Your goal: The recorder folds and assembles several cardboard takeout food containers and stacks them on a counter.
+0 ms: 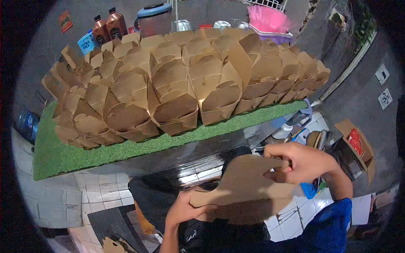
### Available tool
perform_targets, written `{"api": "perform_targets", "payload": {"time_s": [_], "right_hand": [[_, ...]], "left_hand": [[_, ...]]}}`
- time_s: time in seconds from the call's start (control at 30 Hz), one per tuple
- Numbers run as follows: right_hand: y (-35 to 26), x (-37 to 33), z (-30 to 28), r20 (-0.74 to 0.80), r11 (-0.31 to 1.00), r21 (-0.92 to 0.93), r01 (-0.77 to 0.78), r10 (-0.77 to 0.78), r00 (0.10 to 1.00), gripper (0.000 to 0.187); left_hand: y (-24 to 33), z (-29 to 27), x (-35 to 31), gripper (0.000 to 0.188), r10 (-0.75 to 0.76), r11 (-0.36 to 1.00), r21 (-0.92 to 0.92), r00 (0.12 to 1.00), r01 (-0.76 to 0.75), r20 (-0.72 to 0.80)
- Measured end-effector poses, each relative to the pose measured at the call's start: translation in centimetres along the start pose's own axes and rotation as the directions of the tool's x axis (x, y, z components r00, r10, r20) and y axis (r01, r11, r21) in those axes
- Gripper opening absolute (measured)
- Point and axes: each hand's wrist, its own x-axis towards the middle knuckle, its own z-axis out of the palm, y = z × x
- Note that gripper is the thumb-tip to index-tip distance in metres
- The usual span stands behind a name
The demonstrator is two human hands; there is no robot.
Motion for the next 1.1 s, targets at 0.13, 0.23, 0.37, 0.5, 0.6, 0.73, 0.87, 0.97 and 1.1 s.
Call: {"api": "perform_targets", "payload": {"time_s": [0.13, 0.23, 0.37, 0.5, 0.6, 0.73, 0.87, 0.97, 1.1], "right_hand": [[2.2, 0.9, 0.1, 0.009, 0.994, -0.112, 0.013, -0.012, 1.000, 0.022], [5.8, 1.0, -0.2, -0.140, 0.924, -0.337, 0.179, -0.237, 0.961, 0.034], [13.3, -0.7, 1.1, -0.152, 0.971, 0.240, 0.003, 0.034, 0.988, 0.063], [19.4, -2.4, 12.3, -0.024, 0.799, 0.532, -0.279, 0.344, 0.939, 0.073], [20.7, -3.7, 21.3, -0.071, 0.269, 0.962, -0.050, 0.424, 0.903, 0.068], [20.9, -4.6, 24.2, -0.138, 0.292, 0.950, -0.106, 0.701, 0.700, 0.045], [23.0, -6.7, 22.3, -0.276, 0.340, 0.937, 0.083, 0.572, 0.772, 0.039], [26.7, -6.9, 22.9, -0.207, 0.258, 0.965, 0.043, 0.654, 0.727, 0.042], [30.3, -5.6, 24.0, -0.124, 0.137, 0.990, 0.041, 0.675, 0.728, 0.046]], "left_hand": [[-2.9, 1.3, -1.1, 0.036, -0.055, 0.991, -0.128, 0.995, 0.044, -0.079], [-4.9, 1.7, -1.5, 0.032, -0.127, 0.953, -0.290, 0.986, 0.091, -0.109], [-6.6, 1.1, -2.5, 0.032, -0.186, 0.905, -0.414, 0.967, 0.100, -0.172], [-7.4, 1.5, -3.8, 0.036, -0.296, 0.839, -0.512, 0.944, 0.183, -0.148], [-7.7, 2.9, -4.0, 0.036, -0.449, 0.760, -0.578, 0.883, 0.298, -0.135], [-8.6, 4.5, -2.8, 0.037, -0.572, 0.690, -0.570, 0.818, 0.446, -0.052], [-10.3, 6.7, -0.3, 0.037, -0.382, 0.796, -0.532, 0.922, 0.290, -0.068], [-12.4, 8.5, 2.3, 0.035, -0.466, 0.728, -0.541, 0.883, 0.421, 0.060], [-14.5, 10.0, 3.4, 0.036, -0.522, 0.701, -0.528, 0.850, 0.480, 0.079]]}}
